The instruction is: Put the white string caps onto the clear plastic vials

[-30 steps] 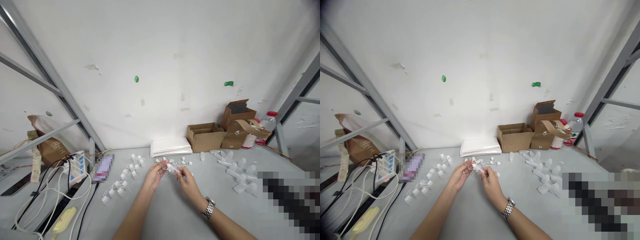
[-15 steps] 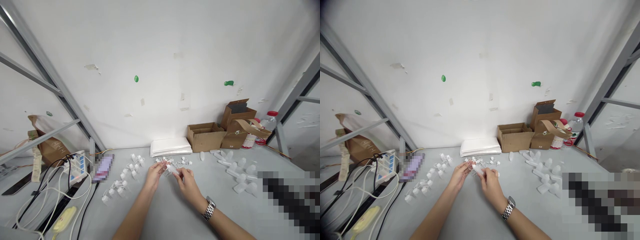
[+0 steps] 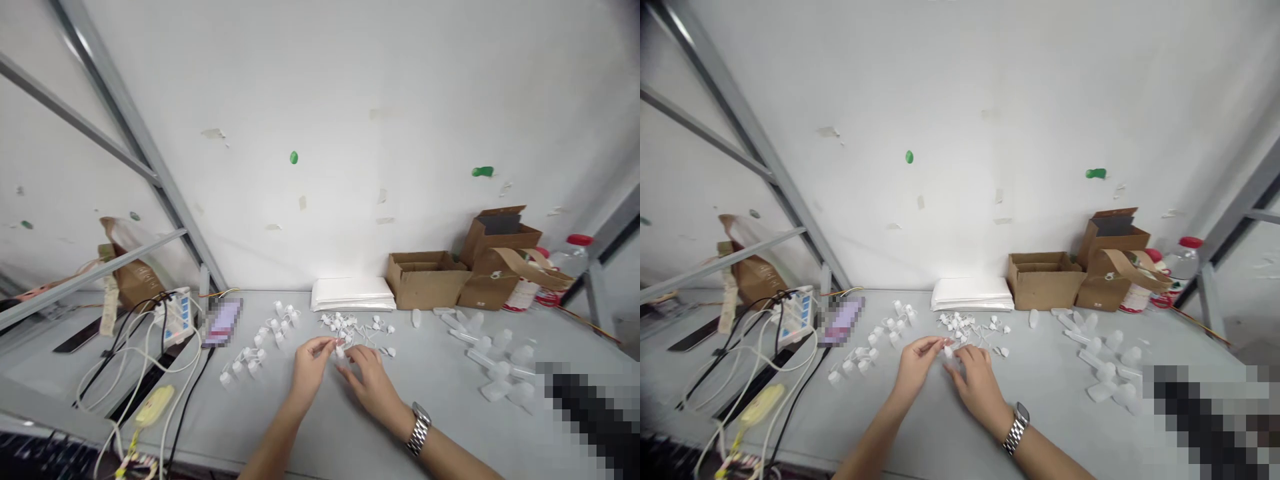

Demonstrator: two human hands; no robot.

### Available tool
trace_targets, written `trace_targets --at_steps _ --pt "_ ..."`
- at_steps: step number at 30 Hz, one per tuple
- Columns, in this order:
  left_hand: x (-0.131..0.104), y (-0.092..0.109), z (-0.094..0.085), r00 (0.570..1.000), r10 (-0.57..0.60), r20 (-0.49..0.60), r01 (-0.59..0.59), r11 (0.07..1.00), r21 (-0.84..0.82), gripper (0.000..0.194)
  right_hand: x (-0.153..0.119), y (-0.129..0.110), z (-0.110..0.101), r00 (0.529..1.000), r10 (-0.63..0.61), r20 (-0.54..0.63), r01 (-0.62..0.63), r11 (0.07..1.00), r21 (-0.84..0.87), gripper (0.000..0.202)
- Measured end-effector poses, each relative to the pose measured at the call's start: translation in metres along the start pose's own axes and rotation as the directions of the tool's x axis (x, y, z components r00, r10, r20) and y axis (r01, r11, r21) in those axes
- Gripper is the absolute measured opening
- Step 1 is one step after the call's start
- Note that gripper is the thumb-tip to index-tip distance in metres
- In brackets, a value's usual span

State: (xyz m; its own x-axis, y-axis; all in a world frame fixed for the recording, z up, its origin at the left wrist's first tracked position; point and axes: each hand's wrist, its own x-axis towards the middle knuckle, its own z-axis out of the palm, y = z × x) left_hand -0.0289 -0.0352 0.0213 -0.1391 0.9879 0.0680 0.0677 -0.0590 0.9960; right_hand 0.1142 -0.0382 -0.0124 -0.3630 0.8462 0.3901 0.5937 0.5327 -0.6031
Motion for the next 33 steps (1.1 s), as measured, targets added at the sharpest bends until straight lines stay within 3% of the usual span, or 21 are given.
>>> trace_targets --at_steps 4,10,15,20,23,27,33 --pt "-0.033 -0.002 -0.031 0.995 -0.040 -0.096 0.048 0.995 0.087 0.035 0.008 -0.008 0.017 0.990 -0.043 0.134 0.041 0.999 0.016 0.009" --pt "-0.061 -0.032 -0.075 0.965 -0.207 -0.161 0.198 0.978 -0.071 0.043 0.043 -0.022 0.062 0.951 -0.094 0.293 0.115 0.992 -0.055 0.011" --pt "-0.070 -0.046 -0.087 0.948 -0.239 -0.211 0.222 0.970 -0.098 0.044 0.067 -0.043 0.094 0.951 -0.129 0.281 0.151 0.987 -0.059 0.016" --pt "-0.072 -0.041 -0.086 0.950 -0.201 -0.240 0.179 0.978 -0.108 0.040 0.073 -0.052 0.101 0.955 -0.140 0.262 0.159 0.986 -0.052 0.020" --pt "-0.071 -0.037 -0.082 0.951 -0.205 -0.232 0.176 0.975 -0.139 0.040 0.067 -0.051 0.088 0.959 -0.138 0.245 0.156 0.986 -0.052 0.026" --pt "-0.069 -0.029 -0.070 0.953 -0.233 -0.193 0.212 0.969 -0.125 0.043 0.051 -0.032 0.046 0.980 -0.130 0.150 0.143 0.986 -0.081 0.026" --pt "-0.070 -0.025 -0.043 0.969 -0.234 -0.084 0.232 0.972 -0.032 0.047 0.004 0.051 -0.048 0.996 0.084 -0.041 -0.093 0.942 -0.323 0.022"
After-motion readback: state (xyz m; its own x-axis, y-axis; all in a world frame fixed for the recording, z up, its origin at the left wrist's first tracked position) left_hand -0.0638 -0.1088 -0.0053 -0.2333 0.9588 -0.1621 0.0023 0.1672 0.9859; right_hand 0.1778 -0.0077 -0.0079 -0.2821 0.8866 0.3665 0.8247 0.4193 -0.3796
